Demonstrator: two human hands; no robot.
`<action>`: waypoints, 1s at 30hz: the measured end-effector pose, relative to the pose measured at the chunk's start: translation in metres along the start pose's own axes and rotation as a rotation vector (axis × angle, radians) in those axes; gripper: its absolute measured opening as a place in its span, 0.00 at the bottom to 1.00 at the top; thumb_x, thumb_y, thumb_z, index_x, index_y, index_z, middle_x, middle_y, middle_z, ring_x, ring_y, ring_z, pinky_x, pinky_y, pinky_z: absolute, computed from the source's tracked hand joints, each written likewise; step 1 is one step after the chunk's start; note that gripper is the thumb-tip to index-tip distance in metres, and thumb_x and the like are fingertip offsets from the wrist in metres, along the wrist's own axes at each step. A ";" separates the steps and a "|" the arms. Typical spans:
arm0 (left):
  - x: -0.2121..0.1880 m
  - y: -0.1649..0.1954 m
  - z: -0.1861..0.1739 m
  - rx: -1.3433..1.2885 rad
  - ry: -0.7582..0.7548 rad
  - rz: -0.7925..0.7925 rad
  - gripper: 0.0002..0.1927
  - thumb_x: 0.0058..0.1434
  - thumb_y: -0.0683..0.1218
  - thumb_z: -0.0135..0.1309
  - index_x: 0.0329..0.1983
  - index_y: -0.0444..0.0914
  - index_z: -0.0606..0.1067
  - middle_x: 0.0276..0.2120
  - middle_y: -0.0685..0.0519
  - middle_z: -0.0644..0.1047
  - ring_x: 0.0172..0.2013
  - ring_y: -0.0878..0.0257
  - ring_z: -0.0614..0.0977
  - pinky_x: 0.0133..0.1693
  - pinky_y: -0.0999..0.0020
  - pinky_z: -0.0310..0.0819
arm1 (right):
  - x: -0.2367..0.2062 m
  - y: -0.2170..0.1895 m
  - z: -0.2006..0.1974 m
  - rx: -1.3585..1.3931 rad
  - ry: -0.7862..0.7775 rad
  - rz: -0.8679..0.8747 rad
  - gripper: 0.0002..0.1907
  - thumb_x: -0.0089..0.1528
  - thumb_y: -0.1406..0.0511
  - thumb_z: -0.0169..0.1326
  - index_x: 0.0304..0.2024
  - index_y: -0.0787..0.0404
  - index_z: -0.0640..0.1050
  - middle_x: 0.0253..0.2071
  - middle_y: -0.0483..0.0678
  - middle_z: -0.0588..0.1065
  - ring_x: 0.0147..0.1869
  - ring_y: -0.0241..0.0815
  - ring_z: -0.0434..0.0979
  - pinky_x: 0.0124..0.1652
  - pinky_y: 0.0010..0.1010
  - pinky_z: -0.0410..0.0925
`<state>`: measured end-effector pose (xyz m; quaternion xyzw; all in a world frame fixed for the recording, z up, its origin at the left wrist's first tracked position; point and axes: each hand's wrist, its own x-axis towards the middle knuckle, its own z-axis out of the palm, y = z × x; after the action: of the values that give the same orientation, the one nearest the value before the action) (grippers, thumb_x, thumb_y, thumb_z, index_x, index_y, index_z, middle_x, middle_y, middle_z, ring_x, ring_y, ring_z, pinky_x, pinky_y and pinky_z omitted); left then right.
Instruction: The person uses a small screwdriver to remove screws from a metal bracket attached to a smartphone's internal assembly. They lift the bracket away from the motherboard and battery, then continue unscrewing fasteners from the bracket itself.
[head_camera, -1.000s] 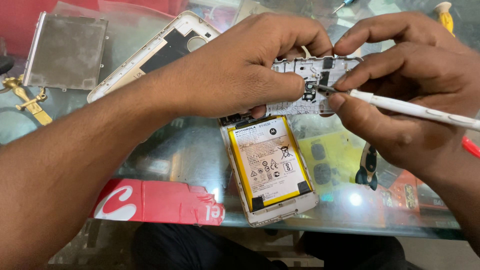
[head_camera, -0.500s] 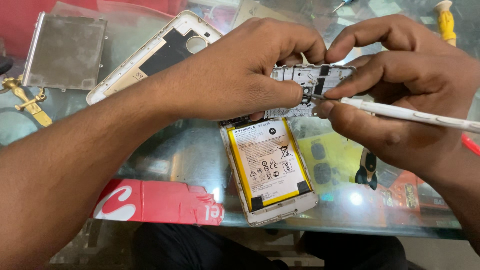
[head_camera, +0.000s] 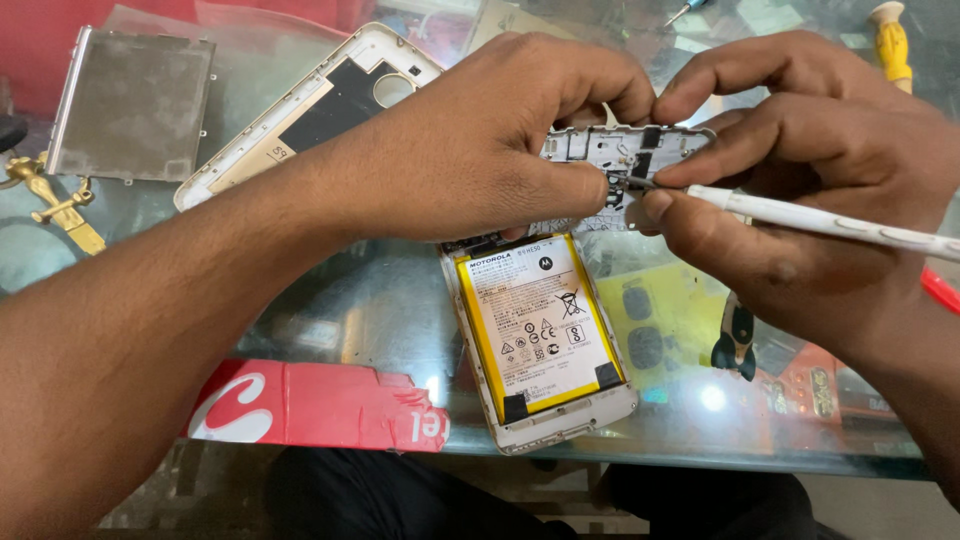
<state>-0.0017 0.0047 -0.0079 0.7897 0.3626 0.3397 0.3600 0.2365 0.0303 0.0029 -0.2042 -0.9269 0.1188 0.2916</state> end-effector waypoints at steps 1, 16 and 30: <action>0.000 0.000 0.000 0.007 0.001 0.001 0.14 0.55 0.42 0.53 0.45 0.35 0.75 0.28 0.56 0.78 0.28 0.71 0.78 0.28 0.72 0.70 | 0.001 0.001 0.000 -0.012 0.000 -0.025 0.09 0.53 0.74 0.69 0.31 0.73 0.79 0.48 0.64 0.76 0.51 0.47 0.79 0.40 0.31 0.75; -0.001 0.000 0.002 0.054 -0.003 0.027 0.09 0.53 0.43 0.55 0.36 0.36 0.74 0.23 0.56 0.73 0.26 0.70 0.72 0.27 0.68 0.63 | -0.002 0.008 0.001 0.054 -0.036 0.059 0.08 0.53 0.73 0.67 0.30 0.71 0.79 0.50 0.60 0.77 0.43 0.40 0.79 0.34 0.25 0.74; 0.000 0.002 -0.001 -0.008 -0.025 -0.055 0.09 0.54 0.43 0.54 0.38 0.37 0.77 0.25 0.57 0.76 0.25 0.73 0.75 0.27 0.72 0.66 | -0.002 0.012 0.002 0.004 -0.020 -0.021 0.08 0.53 0.75 0.67 0.30 0.73 0.79 0.49 0.63 0.76 0.49 0.45 0.78 0.39 0.29 0.75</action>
<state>-0.0020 0.0040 -0.0062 0.7820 0.3785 0.3212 0.3769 0.2404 0.0397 -0.0041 -0.1928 -0.9316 0.1195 0.2840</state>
